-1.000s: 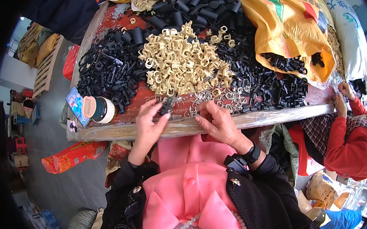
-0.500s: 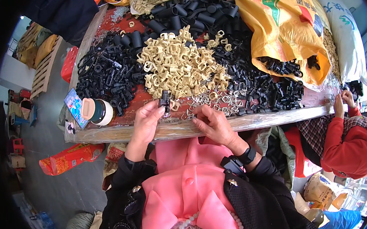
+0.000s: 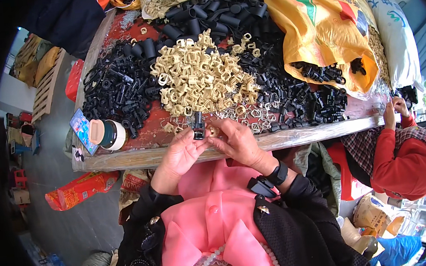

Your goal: Assembling small rubber and plastic components at a factory workstation.

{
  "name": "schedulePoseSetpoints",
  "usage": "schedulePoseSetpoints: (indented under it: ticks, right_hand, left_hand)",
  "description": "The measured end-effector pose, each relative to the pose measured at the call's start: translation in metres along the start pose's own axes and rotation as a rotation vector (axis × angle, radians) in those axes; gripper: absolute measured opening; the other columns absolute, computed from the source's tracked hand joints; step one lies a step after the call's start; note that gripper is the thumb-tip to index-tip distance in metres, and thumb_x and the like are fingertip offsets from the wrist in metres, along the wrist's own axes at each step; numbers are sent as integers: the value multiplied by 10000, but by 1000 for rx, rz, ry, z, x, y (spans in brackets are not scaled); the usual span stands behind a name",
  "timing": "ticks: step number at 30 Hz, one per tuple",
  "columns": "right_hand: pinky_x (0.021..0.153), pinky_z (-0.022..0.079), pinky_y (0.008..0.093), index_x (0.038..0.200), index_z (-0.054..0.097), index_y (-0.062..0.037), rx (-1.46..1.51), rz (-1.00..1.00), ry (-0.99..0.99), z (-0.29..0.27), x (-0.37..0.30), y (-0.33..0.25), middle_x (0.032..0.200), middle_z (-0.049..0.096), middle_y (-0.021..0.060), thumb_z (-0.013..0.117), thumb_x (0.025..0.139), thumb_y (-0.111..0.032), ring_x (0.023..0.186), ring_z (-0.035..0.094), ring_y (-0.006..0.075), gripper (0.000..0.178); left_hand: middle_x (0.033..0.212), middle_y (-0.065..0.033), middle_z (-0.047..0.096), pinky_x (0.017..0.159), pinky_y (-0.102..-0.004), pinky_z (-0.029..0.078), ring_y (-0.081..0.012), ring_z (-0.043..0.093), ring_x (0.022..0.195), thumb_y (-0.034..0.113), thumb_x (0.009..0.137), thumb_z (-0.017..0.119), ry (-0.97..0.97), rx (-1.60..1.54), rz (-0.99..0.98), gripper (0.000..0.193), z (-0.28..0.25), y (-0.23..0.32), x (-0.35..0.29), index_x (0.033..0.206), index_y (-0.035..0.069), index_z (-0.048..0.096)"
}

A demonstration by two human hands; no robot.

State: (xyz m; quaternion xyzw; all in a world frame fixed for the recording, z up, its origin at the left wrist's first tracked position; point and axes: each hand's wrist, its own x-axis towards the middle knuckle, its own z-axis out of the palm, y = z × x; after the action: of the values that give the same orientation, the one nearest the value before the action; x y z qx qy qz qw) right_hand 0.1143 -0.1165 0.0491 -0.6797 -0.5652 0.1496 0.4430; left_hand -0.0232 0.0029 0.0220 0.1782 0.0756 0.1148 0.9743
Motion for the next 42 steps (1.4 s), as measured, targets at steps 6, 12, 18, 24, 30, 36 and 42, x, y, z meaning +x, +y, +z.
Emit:
schedulePoseSetpoints:
  ticks: [6,12,18,24,30,36,42]
  right_hand:
    - [554,452,292,1008,522,-21,-53,-158,57,-9,-2,11,776,556,100,633,758,-135,623,549,227,296]
    - [617,432,304,992,538,-8,-81,-242,-23,-29,1,2,788,549,89,631,750,-122,697,540,227,283]
    - [741,369,331,994,576,-70,-223,-431,-110,-35,8,-10,904,532,46,631,726,-226,815,487,217,315]
    - [774,325,321,1006,591,-101,-204,-450,-285,-38,10,-10,902,519,27,629,718,-245,842,470,196,324]
    - [757,342,320,1001,594,-97,-190,-495,-282,-39,14,-14,873,507,28,635,698,-229,824,467,203,334]
    - [737,375,339,949,611,-70,-346,-420,-295,-42,13,-31,830,526,34,675,650,-203,778,492,219,333]
    - [715,382,339,926,619,-83,-297,-394,-285,-38,13,-23,805,529,24,682,644,-205,754,490,212,314]
  left_hand:
    - [994,-151,589,899,-418,420,-289,565,962,107,839,525,138,143,2,203,2,0,-2,1023,22,540]
    - [930,-147,609,822,-425,472,-296,610,848,119,841,528,207,326,-111,187,12,7,-6,997,20,553]
    - [852,-107,624,727,-338,514,-220,628,765,235,835,558,115,419,-295,273,18,12,-10,971,0,579]
    - [815,-101,628,710,-331,516,-218,631,737,279,825,570,90,407,-359,308,10,11,-13,958,2,589]
    - [792,-109,632,696,-324,517,-220,633,729,288,822,572,107,402,-411,315,5,7,-12,955,2,590]
    - [814,-131,629,688,-341,522,-239,634,734,275,827,563,172,388,-407,295,6,4,-12,943,5,587]
    - [809,-128,632,682,-317,517,-234,636,734,310,821,570,193,341,-444,328,4,0,-12,950,9,581]
